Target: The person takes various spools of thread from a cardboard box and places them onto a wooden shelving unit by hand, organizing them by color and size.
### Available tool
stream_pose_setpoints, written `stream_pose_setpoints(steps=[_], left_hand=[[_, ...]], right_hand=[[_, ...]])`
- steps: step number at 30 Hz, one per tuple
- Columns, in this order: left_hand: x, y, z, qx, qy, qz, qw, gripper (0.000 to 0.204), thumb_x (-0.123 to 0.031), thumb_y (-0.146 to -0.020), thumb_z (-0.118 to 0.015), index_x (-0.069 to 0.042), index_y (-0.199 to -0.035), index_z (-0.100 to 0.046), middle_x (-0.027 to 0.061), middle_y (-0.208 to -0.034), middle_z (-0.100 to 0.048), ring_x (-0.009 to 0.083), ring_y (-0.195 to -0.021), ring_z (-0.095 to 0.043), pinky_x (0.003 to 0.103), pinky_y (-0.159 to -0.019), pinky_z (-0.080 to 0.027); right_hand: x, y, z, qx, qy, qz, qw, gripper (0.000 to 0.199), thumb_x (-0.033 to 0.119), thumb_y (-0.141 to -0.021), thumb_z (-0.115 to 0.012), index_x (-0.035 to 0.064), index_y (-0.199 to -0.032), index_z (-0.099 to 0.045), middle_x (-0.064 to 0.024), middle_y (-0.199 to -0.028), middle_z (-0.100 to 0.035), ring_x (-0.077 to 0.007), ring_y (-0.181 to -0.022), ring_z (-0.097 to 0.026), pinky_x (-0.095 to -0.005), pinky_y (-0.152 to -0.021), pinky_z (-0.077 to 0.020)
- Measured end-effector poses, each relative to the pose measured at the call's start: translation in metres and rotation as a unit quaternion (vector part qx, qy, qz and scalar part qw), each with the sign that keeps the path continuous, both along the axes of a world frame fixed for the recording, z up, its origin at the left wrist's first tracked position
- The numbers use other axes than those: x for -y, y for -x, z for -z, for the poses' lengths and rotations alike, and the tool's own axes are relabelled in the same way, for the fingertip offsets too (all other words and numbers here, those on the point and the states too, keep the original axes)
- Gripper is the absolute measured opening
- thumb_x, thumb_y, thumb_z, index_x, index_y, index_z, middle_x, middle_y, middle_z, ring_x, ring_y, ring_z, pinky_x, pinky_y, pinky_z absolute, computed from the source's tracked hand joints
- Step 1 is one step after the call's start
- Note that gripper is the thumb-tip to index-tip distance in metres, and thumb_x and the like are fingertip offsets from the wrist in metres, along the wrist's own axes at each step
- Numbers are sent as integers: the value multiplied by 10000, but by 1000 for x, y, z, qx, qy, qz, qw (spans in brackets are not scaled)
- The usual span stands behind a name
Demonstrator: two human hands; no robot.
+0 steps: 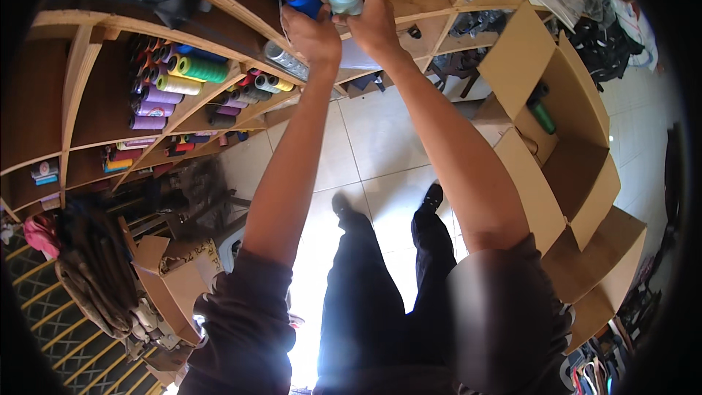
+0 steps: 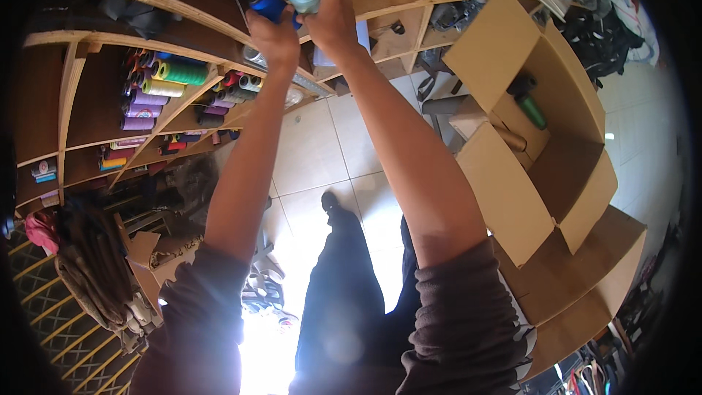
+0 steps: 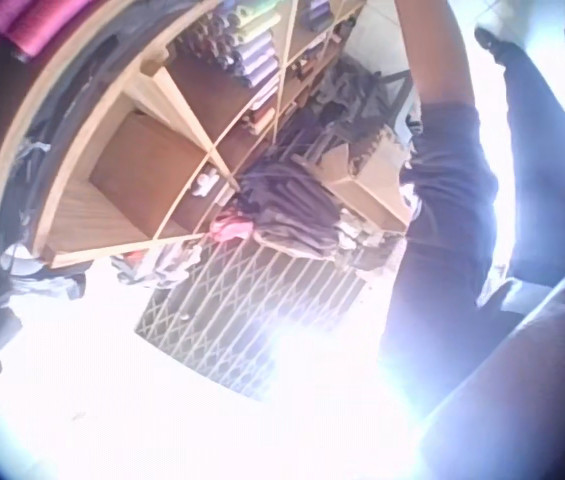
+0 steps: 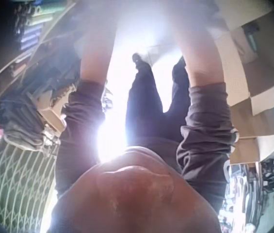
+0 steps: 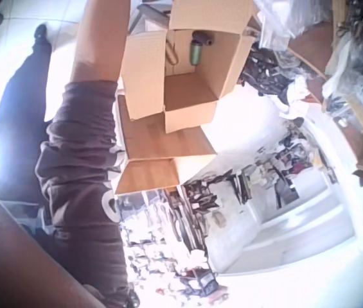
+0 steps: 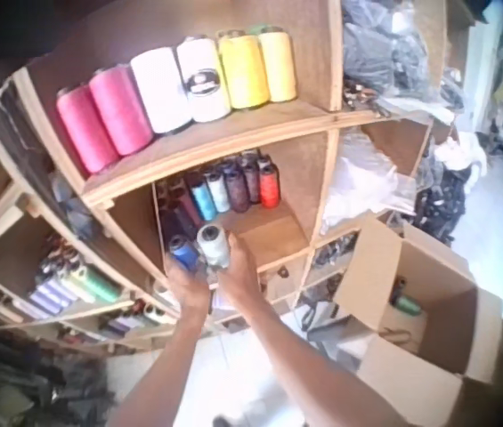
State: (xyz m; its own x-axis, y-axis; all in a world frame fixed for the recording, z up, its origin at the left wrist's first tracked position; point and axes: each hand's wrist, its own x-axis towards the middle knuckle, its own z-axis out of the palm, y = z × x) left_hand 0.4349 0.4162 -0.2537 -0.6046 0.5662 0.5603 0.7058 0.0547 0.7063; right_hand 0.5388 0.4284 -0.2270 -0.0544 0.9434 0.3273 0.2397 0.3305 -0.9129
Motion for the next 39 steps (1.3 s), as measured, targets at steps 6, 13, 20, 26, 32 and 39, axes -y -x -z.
stream_pose_setpoints(steps=[6,13,20,26,32,39], left_hand=[[-19,-4,-9,68,30,24,997,365,-83,-694,-828,-18,-976,-606,158,-903,-715,340,-878,-704,430,-761,-528],[-61,14,4,-17,-2,-16,1000,421,-30,-587,-874,39,-955,-681,182,-927,-723,279,-819,-710,363,-748,-554],[-79,17,25,162,-117,-10,980,383,44,-562,-849,60,-921,-714,166,-843,-735,230,-713,-704,319,-681,-565],[-106,46,76,-30,-104,-122,987,320,-92,-596,-832,-1,-858,-671,96,-860,-681,247,-670,-643,352,-627,-540],[-38,-9,52,138,-126,66,980,70,8,-889,-649,15,-954,-626,66,-810,-690,147,-660,-646,215,-592,-522],[126,-179,-76,308,-43,379,872,81,4,-955,-577,52,-1020,-567,111,-947,-611,125,-757,-603,269,-691,-552]], right_hand=[[-36,12,14,110,52,39,992,497,101,-739,-780,-29,-1161,-552,-218,-1076,-657,-415,-1066,-610,-473,-877,-496],[-85,32,24,91,-28,63,993,528,125,-745,-761,20,-1219,-554,-246,-1096,-645,-433,-1028,-621,-486,-897,-499],[-118,57,53,85,10,65,994,564,137,-762,-740,52,-1277,-528,-251,-1089,-643,-446,-1033,-609,-504,-903,-490],[-114,68,59,91,17,73,993,587,124,-824,-630,77,-1385,-463,-259,-1084,-626,-449,-992,-584,-522,-879,-473],[-17,22,37,-114,-21,150,982,222,82,-833,-625,-48,-1011,-594,-219,-957,-623,-404,-910,-611,-450,-785,-489],[152,-146,-71,-80,106,168,977,176,18,-877,-628,8,-1051,-611,-111,-945,-643,-214,-881,-650,-320,-797,-506]])
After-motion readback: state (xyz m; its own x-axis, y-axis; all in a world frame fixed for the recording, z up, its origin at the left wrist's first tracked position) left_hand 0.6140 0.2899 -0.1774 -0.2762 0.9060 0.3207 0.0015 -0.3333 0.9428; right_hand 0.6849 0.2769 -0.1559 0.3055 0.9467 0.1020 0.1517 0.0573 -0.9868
